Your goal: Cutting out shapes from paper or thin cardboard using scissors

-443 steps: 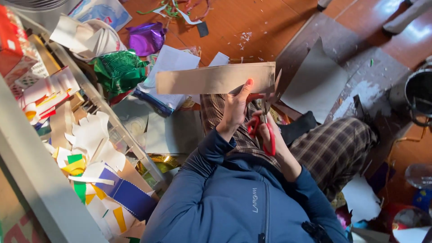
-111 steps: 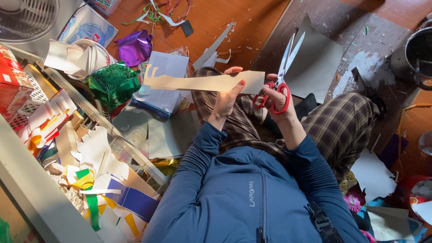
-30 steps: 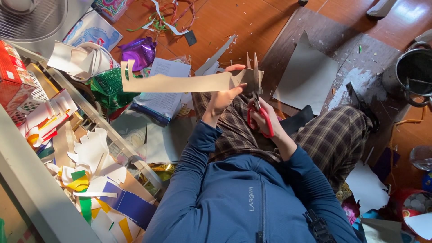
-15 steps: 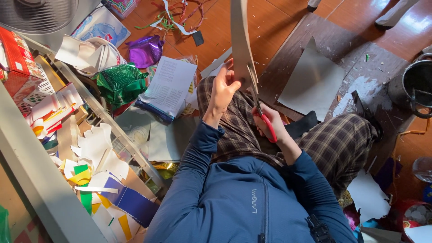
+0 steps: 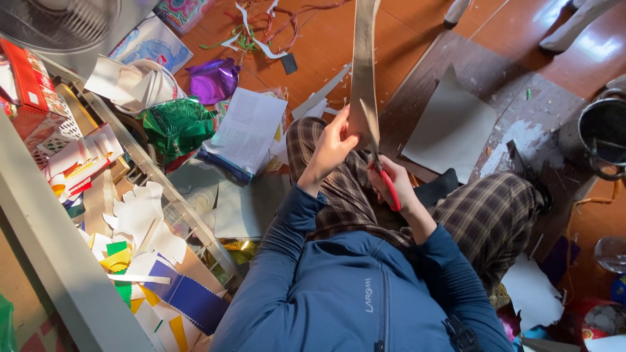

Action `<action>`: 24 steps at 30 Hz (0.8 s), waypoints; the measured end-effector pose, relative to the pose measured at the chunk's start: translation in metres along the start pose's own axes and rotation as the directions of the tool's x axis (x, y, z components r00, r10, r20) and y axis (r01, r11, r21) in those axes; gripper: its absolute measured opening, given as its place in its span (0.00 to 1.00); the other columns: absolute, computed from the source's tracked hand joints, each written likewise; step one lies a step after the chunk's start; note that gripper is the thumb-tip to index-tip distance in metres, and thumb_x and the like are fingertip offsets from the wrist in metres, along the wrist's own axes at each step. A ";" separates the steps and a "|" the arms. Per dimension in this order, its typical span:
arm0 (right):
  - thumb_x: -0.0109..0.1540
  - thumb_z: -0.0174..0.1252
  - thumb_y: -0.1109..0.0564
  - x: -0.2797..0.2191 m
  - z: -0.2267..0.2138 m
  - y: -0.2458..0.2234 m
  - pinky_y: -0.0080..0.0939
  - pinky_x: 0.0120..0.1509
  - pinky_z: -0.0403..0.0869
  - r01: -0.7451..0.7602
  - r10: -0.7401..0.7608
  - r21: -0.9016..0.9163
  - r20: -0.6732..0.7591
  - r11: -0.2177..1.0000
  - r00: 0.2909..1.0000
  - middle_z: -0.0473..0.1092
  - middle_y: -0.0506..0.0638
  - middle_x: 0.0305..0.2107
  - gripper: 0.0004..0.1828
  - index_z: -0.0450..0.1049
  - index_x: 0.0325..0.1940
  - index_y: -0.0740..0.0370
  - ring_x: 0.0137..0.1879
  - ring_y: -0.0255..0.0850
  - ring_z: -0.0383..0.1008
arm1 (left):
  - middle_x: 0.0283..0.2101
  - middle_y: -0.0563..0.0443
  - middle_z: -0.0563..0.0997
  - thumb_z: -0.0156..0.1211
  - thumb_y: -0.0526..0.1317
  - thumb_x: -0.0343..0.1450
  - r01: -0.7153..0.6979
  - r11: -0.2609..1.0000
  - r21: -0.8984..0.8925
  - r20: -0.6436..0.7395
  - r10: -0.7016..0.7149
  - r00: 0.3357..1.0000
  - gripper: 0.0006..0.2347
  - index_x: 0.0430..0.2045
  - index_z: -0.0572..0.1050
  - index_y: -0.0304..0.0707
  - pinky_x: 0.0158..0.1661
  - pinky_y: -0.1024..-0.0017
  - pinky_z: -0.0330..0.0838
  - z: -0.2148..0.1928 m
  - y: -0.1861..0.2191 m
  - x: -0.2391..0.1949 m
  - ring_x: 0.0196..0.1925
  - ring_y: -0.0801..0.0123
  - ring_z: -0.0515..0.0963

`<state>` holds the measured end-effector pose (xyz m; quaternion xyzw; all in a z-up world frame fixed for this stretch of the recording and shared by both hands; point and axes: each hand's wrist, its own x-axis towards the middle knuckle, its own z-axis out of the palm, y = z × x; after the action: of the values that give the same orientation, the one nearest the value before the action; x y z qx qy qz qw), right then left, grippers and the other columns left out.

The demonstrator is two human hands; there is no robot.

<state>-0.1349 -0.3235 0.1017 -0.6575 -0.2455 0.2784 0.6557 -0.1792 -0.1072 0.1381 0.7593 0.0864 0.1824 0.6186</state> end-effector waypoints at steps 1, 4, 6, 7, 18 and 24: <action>0.66 0.59 0.61 0.001 -0.001 0.006 0.37 0.17 0.72 0.015 -0.015 -0.004 0.000 1.000 1.000 0.70 0.56 0.15 0.06 0.79 0.47 0.59 0.16 0.42 0.74 | 0.39 0.49 0.84 0.63 0.29 0.71 -0.016 1.000 0.002 -0.002 0.016 1.000 0.33 0.77 0.65 0.44 0.42 0.71 0.84 -0.002 0.009 -0.001 0.44 0.70 0.85; 0.65 0.60 0.60 0.009 -0.004 0.018 0.37 0.16 0.71 0.080 -0.079 -0.044 0.026 0.996 0.997 0.71 0.57 0.14 0.04 0.79 0.43 0.59 0.15 0.43 0.74 | 0.58 0.38 0.84 0.66 0.28 0.71 -0.070 0.997 0.021 0.043 0.069 0.997 0.34 0.76 0.67 0.45 0.52 0.57 0.84 -0.011 0.018 0.003 0.57 0.58 0.84; 0.64 0.61 0.61 0.007 -0.006 0.029 0.38 0.14 0.71 0.063 -0.061 -0.046 0.032 0.997 0.998 0.72 0.58 0.13 0.05 0.79 0.44 0.60 0.14 0.43 0.74 | 0.55 0.37 0.85 0.70 0.33 0.73 -0.030 1.000 0.001 0.029 0.030 0.999 0.27 0.70 0.73 0.43 0.53 0.61 0.84 -0.019 -0.007 0.005 0.56 0.59 0.85; 0.64 0.61 0.61 0.003 -0.004 0.019 0.38 0.14 0.71 0.073 -0.072 -0.053 0.032 0.996 0.997 0.72 0.58 0.13 0.05 0.79 0.44 0.60 0.14 0.43 0.74 | 0.55 0.37 0.85 0.70 0.33 0.73 -0.043 0.999 -0.001 0.027 0.043 0.999 0.27 0.70 0.73 0.43 0.53 0.61 0.84 -0.020 -0.004 0.010 0.56 0.59 0.85; 0.69 0.60 0.57 -0.019 0.018 -0.004 0.40 0.17 0.77 -0.083 0.043 0.089 0.377 0.993 0.925 0.79 0.61 0.18 0.13 0.80 0.53 0.67 0.18 0.43 0.79 | 0.32 0.38 0.84 0.46 0.56 0.86 -0.149 0.893 -0.424 -0.363 -0.017 0.932 0.22 0.56 0.71 0.31 0.40 0.60 0.87 -0.027 0.008 0.026 0.31 0.59 0.88; 0.73 0.57 0.55 -0.026 0.026 -0.008 0.42 0.16 0.77 -0.094 0.005 0.211 0.389 0.973 0.921 0.81 0.66 0.22 0.17 0.76 0.59 0.71 0.18 0.48 0.80 | 0.30 0.35 0.82 0.46 0.53 0.85 -0.125 0.787 -0.604 -0.358 -0.128 0.925 0.20 0.53 0.72 0.30 0.36 0.54 0.87 -0.013 -0.024 0.030 0.27 0.53 0.87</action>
<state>-0.1712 -0.3220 0.1114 -0.5170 -0.3197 0.4450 0.6576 -0.1549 -0.0793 0.1225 0.4652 0.1407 0.3435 0.8037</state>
